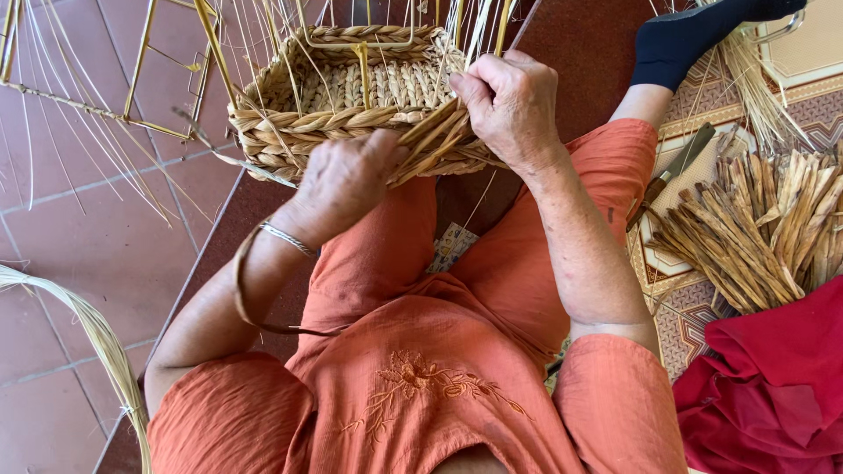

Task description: The person weaves a basket by hand, interlacing dried palm fibers through a metal frame. They repeatedly pull and tighten the fibers to form the basket's side walls, occasionally adjusting the frame and trimming excess material.

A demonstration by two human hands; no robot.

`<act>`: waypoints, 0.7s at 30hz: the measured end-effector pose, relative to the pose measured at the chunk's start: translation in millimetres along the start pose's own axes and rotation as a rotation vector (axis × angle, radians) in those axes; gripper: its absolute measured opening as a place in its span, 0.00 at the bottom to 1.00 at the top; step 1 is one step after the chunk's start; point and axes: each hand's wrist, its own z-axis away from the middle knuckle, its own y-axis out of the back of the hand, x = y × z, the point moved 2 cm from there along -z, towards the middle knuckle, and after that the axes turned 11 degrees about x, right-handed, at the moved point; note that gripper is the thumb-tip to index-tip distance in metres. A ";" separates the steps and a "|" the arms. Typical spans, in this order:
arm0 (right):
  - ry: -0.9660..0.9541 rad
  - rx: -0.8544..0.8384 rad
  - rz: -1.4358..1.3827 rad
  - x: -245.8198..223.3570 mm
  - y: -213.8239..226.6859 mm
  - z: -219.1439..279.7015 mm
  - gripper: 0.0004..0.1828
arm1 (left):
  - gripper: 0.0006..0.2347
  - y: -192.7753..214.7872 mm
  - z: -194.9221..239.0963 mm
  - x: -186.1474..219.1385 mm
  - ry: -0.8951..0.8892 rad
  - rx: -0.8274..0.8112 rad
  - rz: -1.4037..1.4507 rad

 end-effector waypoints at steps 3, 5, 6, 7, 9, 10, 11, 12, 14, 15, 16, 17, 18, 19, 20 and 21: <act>0.023 0.017 0.008 -1.7 -2.3 -2.8 0.14 | 0.14 32.3 6.1 -23.5 -0.019 0.116 0.002; 0.061 0.051 0.041 -4.3 -2.8 -1.2 0.12 | 0.12 58.9 17.0 -41.6 0.227 -0.007 0.001; 0.078 0.064 0.055 -6.4 -5.0 1.0 0.11 | 0.10 72.9 23.7 -41.3 0.132 0.129 -0.081; 0.104 0.138 0.068 -8.8 -6.3 3.6 0.12 | 0.11 85.2 31.0 -38.4 0.035 0.264 -0.162; 0.161 0.286 0.096 -11.9 -11.2 7.2 0.19 | 0.15 91.8 38.4 -22.5 -0.080 0.423 -0.263; 0.186 0.250 0.126 -13.8 -16.5 8.0 0.13 | 0.17 85.6 38.8 -10.3 -0.094 0.447 -0.285; 0.211 0.213 0.155 -16.2 -22.6 7.3 0.08 | 0.18 76.9 37.5 2.4 -0.109 0.470 -0.307; 0.241 0.180 0.185 -17.8 -26.4 5.1 0.08 | 0.21 61.9 32.6 15.5 -0.136 0.400 -0.264; 0.176 0.056 0.092 -19.3 -26.5 -0.6 0.06 | 0.26 32.5 19.7 36.5 -0.171 0.329 -0.206; 0.143 -0.005 0.047 -21.2 -23.8 -3.6 0.04 | 0.28 21.3 12.1 40.8 -0.177 0.326 -0.191; 0.137 -0.029 -0.014 -24.6 -17.5 -5.6 0.05 | 0.26 13.5 6.9 41.0 -0.155 0.337 -0.193; 0.130 -0.052 -0.074 -27.8 -5.7 -6.1 0.07 | 0.24 7.5 3.1 40.1 -0.132 0.347 -0.194; 0.122 -0.074 -0.131 -30.9 5.6 -7.3 0.09 | 0.23 3.5 0.3 38.2 -0.114 0.357 -0.194; 0.097 -0.121 -0.163 -33.1 12.5 -10.6 0.10 | 0.21 2.0 0.0 35.4 -0.127 0.364 -0.179; 0.069 -0.169 -0.198 -34.9 20.2 -12.9 0.12 | 0.20 2.0 2.0 32.5 -0.138 0.366 -0.164; 0.040 -0.218 -0.232 -36.1 27.2 -15.7 0.13 | 0.18 1.4 3.7 31.0 -0.149 0.368 -0.149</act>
